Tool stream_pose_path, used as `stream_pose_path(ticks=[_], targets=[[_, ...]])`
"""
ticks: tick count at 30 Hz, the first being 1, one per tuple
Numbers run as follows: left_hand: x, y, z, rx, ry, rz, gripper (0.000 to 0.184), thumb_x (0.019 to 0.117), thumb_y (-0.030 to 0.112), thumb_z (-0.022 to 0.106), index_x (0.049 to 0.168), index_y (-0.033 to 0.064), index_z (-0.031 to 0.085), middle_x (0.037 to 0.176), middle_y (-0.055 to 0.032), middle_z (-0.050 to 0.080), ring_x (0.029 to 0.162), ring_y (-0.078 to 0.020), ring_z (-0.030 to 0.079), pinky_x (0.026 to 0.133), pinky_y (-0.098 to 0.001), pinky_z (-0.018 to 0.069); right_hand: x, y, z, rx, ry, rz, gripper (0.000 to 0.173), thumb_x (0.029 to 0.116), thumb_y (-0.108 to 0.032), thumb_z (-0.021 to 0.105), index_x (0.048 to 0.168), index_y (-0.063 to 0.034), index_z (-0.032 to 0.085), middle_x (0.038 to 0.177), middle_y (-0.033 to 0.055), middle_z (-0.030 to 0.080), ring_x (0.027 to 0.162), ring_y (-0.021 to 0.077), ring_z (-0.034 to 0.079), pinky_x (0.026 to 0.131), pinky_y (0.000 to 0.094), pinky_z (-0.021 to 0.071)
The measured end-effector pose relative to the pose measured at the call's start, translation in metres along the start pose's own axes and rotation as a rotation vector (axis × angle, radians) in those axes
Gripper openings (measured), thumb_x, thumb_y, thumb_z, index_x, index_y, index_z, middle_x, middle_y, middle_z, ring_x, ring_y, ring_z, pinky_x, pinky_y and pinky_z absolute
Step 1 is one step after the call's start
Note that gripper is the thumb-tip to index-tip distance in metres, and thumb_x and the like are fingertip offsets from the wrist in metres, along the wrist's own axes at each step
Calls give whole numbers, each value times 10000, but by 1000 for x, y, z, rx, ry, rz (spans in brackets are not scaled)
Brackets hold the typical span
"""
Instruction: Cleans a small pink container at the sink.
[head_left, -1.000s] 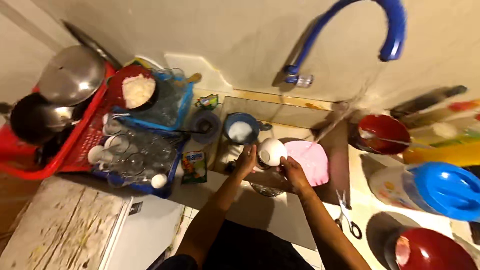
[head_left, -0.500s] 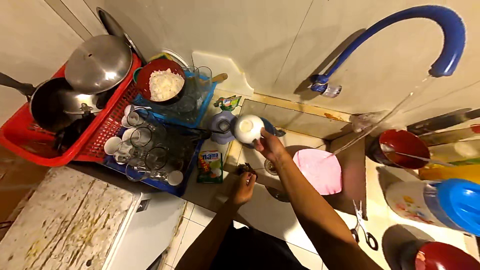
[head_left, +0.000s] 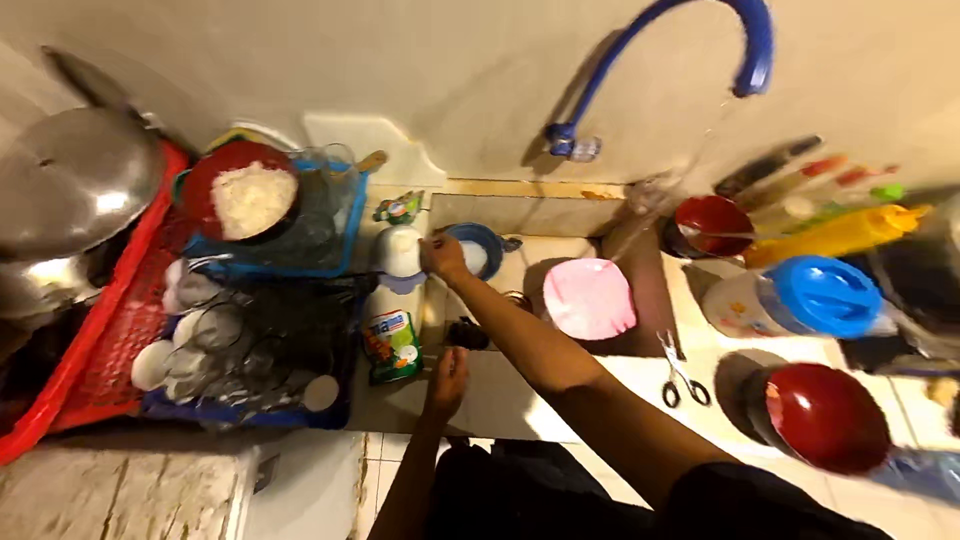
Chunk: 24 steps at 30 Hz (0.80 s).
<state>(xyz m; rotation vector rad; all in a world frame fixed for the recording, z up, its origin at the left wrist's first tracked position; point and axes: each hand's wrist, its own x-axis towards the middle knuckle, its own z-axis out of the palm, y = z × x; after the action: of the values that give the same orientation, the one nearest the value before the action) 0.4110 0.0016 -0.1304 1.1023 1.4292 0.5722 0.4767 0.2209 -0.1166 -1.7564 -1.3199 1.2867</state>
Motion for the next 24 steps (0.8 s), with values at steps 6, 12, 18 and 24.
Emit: stream_pose_path(ticks=[6,12,18,24], targets=[[24,14,12,-20,10,-13,458,1130,273,338,1386,-62,517,1289,-237,605,995,-260,682,823,-412,584,-19,37,-55,148,-48,-79,363,1045,-238,586,1271,46,614,1204,242,658,1070,345,675,946,531,551],[52,29,32,34,-27,-2,446,1128,281,347,1381,-42,521,1285,-212,614,993,-242,698,829,-404,601,-44,144,-152,340,67,94,370,1075,-285,524,1317,-13,595,1212,192,681,1022,290,700,879,484,586],[137,46,115,129,-241,-158,453,1106,273,448,1410,-61,487,1308,-264,600,1083,-308,674,932,-439,563,-53,182,-250,131,89,336,374,1111,-192,403,1348,46,568,1289,221,651,1144,310,659,978,491,525],[206,31,225,-30,-319,-463,557,1083,315,514,1486,-50,394,1360,-303,558,1117,-360,651,930,-465,556,-62,153,-280,-9,-113,265,320,1098,-165,424,1277,20,614,1210,209,679,1084,317,654,928,517,514]])
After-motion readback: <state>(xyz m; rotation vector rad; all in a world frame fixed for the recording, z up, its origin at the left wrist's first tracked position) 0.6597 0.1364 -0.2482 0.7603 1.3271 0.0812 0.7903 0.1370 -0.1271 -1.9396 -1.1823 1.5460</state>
